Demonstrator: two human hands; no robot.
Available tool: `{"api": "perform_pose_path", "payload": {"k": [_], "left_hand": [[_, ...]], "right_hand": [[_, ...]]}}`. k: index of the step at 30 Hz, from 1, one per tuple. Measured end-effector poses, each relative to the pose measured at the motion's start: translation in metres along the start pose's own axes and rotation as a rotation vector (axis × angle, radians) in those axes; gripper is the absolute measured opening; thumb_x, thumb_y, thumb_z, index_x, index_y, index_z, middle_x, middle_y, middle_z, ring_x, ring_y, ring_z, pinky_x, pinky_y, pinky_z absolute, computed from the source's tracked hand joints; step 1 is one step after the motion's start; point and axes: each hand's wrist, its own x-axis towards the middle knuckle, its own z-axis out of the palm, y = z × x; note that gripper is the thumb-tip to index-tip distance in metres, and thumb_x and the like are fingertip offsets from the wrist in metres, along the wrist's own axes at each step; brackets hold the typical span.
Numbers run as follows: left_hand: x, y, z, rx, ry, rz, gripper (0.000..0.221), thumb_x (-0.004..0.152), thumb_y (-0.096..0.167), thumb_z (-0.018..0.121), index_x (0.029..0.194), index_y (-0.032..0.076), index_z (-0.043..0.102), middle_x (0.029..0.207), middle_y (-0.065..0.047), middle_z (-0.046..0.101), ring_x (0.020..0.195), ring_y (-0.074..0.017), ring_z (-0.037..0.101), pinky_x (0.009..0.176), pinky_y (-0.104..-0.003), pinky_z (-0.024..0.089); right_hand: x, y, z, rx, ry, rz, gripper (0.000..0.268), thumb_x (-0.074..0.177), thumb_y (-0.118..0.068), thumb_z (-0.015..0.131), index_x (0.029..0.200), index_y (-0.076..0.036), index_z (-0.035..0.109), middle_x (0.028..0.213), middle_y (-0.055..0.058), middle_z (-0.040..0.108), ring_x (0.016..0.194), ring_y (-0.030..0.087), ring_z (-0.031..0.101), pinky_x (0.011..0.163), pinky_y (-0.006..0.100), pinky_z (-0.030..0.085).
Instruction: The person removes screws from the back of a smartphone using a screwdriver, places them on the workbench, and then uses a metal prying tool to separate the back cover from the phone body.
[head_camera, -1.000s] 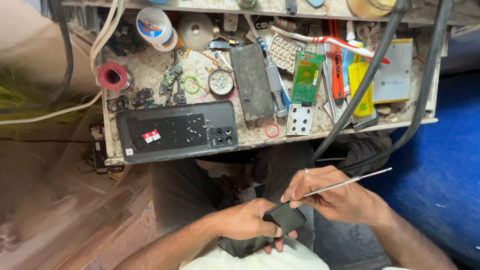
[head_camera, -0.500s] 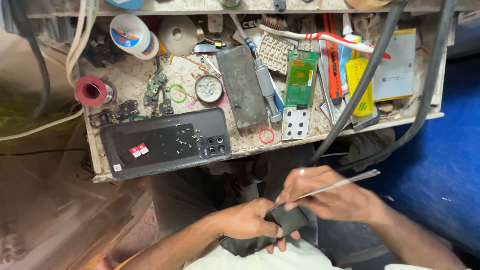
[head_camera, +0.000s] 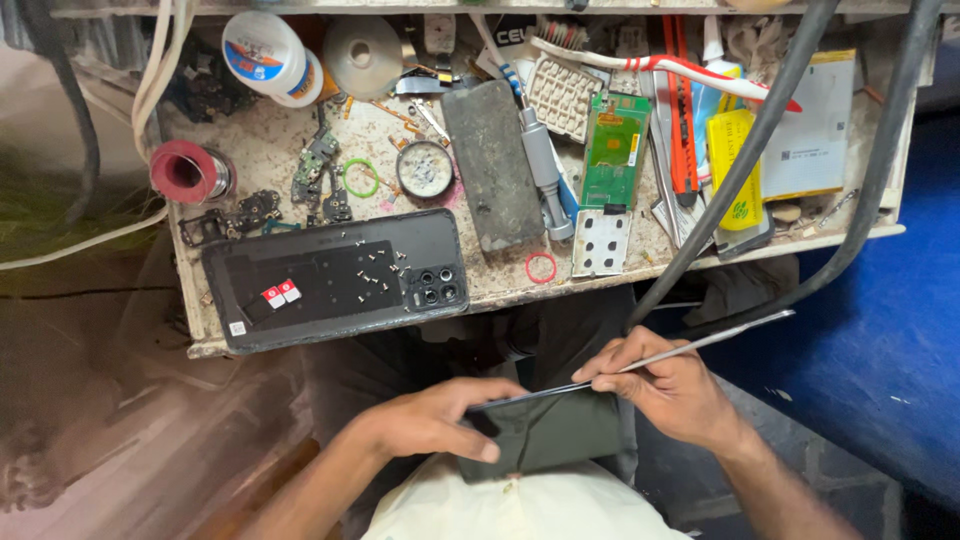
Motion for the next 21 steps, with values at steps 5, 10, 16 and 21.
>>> {"api": "perform_pose_path", "payload": {"k": [5, 10, 16, 21], "left_hand": [[-0.011, -0.020, 0.009, -0.100, 0.377, 0.078, 0.047, 0.087, 0.019, 0.078, 0.128, -0.002, 0.069, 0.115, -0.006, 0.074, 0.108, -0.0124, 0.066, 0.100, -0.030, 0.051], [-0.002, -0.035, 0.014, -0.111, 0.643, 0.214, 0.036, 0.085, 0.018, 0.083, 0.111, -0.005, 0.077, 0.105, -0.012, 0.078, 0.100, -0.0159, 0.069, 0.094, -0.033, 0.055], [-0.009, -0.033, 0.011, -0.212, 0.690, 0.234, 0.026, 0.079, 0.009, 0.083, 0.099, 0.000, 0.072, 0.099, -0.015, 0.080, 0.093, -0.0166, 0.074, 0.090, -0.032, 0.059], [-0.017, -0.028, 0.011, -0.124, 0.688, 0.249, 0.028, 0.079, 0.008, 0.083, 0.103, -0.003, 0.071, 0.099, -0.015, 0.079, 0.091, -0.0150, 0.072, 0.087, -0.032, 0.059]], "right_hand": [[-0.017, 0.024, 0.015, 0.142, 0.132, -0.088, 0.017, 0.097, -0.002, 0.067, 0.097, -0.004, 0.050, 0.102, 0.022, 0.079, 0.099, 0.023, 0.074, 0.086, 0.035, 0.060], [-0.025, 0.019, 0.031, 0.168, 0.212, -0.167, 0.018, 0.097, -0.001, 0.069, 0.098, -0.004, 0.051, 0.104, 0.024, 0.078, 0.100, 0.025, 0.073, 0.085, 0.036, 0.060], [-0.026, 0.022, 0.049, 0.144, 0.268, -0.241, 0.020, 0.096, 0.000, 0.069, 0.099, -0.004, 0.051, 0.103, 0.024, 0.078, 0.100, 0.027, 0.074, 0.085, 0.037, 0.061], [-0.026, 0.010, 0.053, 0.171, 0.247, -0.215, 0.020, 0.096, 0.002, 0.069, 0.098, -0.004, 0.051, 0.105, 0.026, 0.077, 0.100, 0.026, 0.073, 0.087, 0.037, 0.060]]}}
